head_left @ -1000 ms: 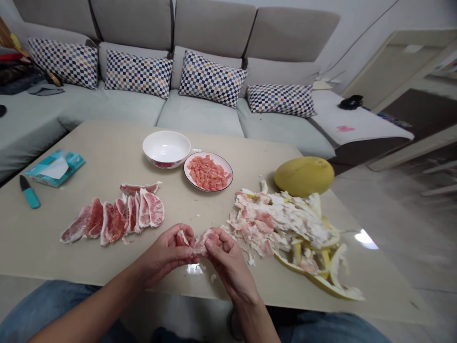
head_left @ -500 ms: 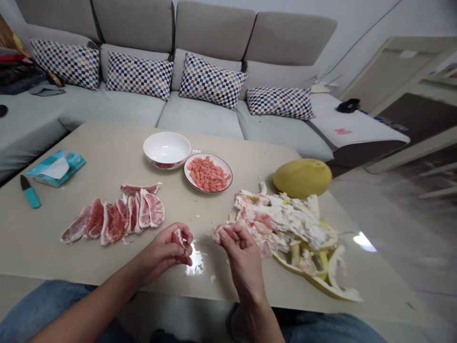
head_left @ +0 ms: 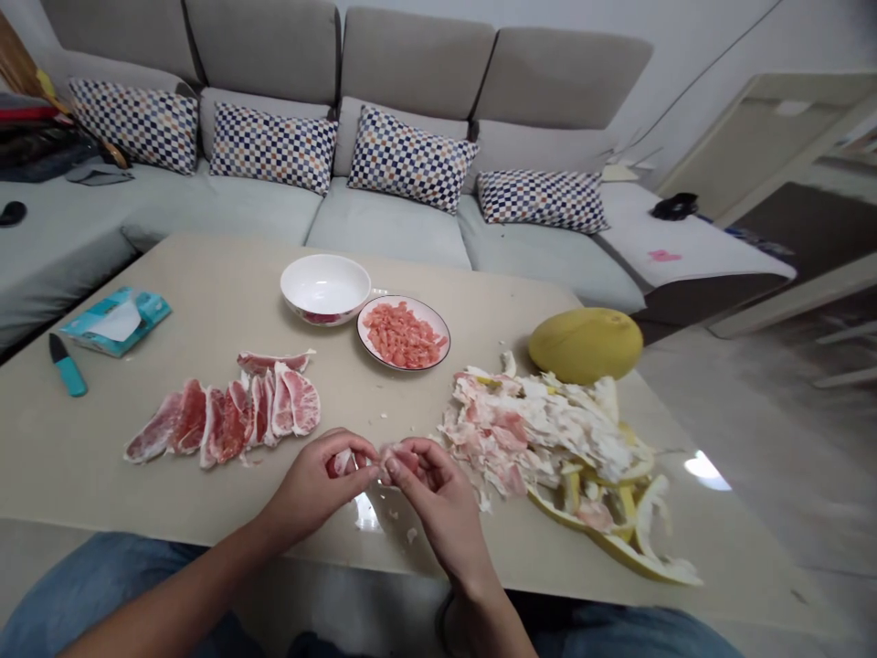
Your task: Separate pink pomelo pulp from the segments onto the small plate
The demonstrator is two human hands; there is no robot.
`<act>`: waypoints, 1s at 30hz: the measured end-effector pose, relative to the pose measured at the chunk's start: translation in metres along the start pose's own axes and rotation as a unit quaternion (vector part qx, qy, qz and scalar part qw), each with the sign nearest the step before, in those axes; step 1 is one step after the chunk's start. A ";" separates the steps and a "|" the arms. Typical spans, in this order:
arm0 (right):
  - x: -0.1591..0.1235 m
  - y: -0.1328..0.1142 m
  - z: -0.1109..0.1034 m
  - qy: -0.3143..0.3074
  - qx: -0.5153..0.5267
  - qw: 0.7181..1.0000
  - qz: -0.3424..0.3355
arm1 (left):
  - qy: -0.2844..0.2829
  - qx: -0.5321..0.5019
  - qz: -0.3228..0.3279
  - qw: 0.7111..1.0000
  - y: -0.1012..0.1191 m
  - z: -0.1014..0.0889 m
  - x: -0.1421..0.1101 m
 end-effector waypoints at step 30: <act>0.027 -0.023 -0.141 -0.094 -0.477 0.815 -0.317 | -0.006 -0.209 -0.168 0.963 0.098 0.028 0.177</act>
Point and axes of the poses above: each hand's wrist, its own x-axis towards the middle knuckle, its own z-axis out of the palm, y = z × x, the point moved 2 cm from there along x, towards the middle knuckle, and after that the axes turned 15 degrees about -z, right-handed, at the moved point
